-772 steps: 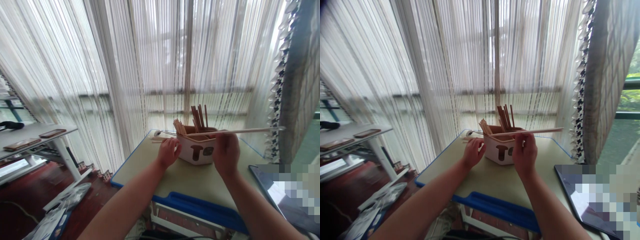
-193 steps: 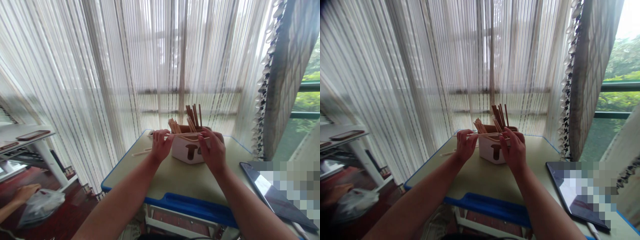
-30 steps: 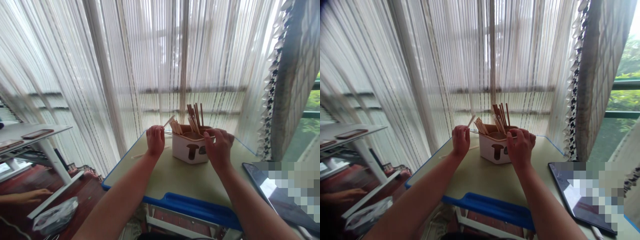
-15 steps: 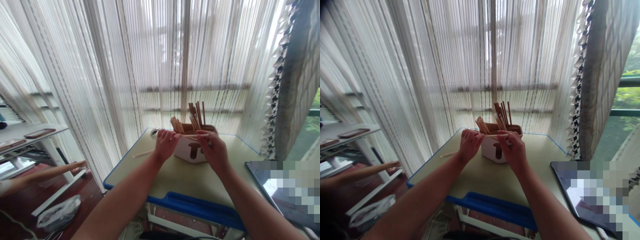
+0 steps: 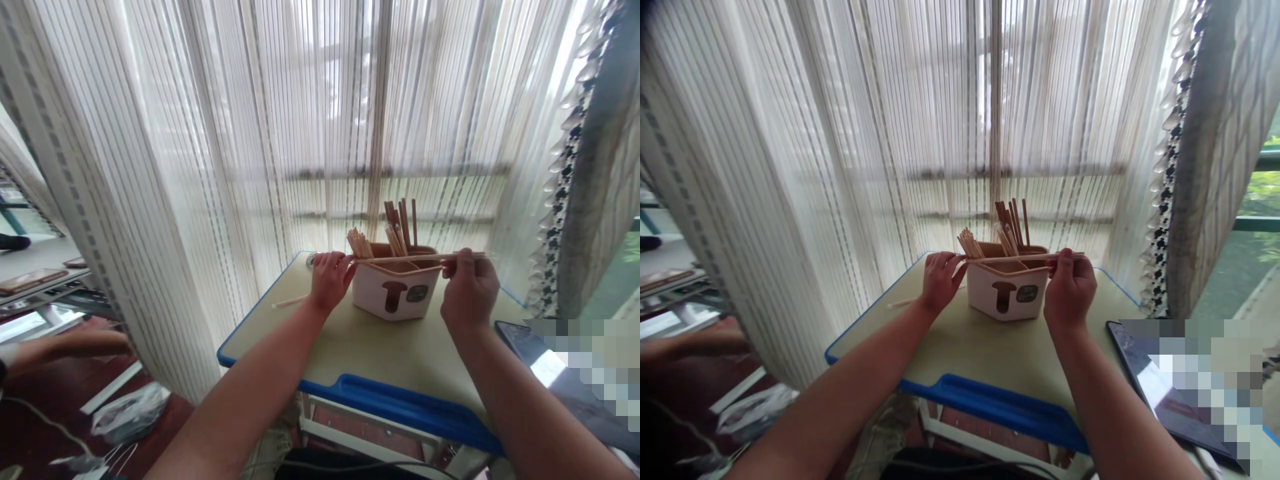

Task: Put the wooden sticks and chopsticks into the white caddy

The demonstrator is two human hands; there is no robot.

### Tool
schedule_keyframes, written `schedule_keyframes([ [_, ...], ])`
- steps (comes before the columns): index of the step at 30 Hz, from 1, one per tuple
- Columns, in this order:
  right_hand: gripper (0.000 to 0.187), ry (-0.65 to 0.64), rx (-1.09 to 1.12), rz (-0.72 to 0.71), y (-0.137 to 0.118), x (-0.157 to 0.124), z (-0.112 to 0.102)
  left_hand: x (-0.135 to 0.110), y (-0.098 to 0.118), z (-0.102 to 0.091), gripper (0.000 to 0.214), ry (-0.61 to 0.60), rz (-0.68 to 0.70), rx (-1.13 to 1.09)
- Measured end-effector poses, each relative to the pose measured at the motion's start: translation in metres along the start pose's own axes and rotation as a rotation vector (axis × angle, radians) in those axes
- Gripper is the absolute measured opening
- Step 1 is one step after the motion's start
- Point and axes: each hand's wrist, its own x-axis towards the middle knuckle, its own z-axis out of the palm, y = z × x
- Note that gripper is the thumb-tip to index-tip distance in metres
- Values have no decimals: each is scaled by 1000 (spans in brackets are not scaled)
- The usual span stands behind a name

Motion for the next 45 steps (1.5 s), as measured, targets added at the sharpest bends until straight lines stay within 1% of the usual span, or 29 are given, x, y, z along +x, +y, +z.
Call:
schedule_keyframes([
  [10, 30, -46, 114, 43, -2, 0, 2, 2, 5, -2, 19, 12, 43, -8],
  [13, 30, -145, 49, 42, -4, -3, 1, 2, 8, -3, 17, 25, 62, -18],
  [17, 28, -273, -74, -51, -10, -8, -1, 4, 13, -6, 16, 25, 85, -34],
  [19, 28, -335, -98, -63, -13, -9, -2, 5, 14, -7, 16, 35, 98, -36],
  [22, 29, -371, -139, -82, -14, -11, -2, 5, 15, -8, 14, 48, 110, -39],
  [24, 30, -324, -162, -132, -14, -11, -3, 5, 15, -7, 15, 50, 106, -50],
  [25, 30, -275, -162, -172, -14, -10, -4, 4, 15, -6, 16, 52, 96, -55],
  [28, 28, -65, -102, -315, -16, -6, -5, 3, 13, -5, 19, 39, 42, -56],
  [30, 24, 64, -72, -380, -16, -1, -7, 2, 12, -4, 17, 21, 10, -47],
  [32, 23, 154, -111, -414, -16, 4, -10, 1, 10, -2, 15, 3, -10, -41],
  [34, 21, 202, -212, -429, -13, 7, -12, 0, 9, -1, 15, -9, -30, -40],
  [37, 19, 238, -425, -479, -7, 8, -16, -1, 8, 1, 14, -32, -69, -46],
  [39, 19, 221, -549, -510, -4, 8, -17, -1, 7, 1, 14, -62, -98, -44],
  [42, 23, 107, -648, -484, -1, 9, -18, 0, 5, 1, 14, -138, -192, 8],
  [44, 27, 16, -689, -450, 0, 11, -17, 0, 3, 2, 15, -222, -326, 83],
  [45, 28, -28, -709, -437, 1, 12, -16, 0, 2, 3, 19, -287, -403, 122],
])
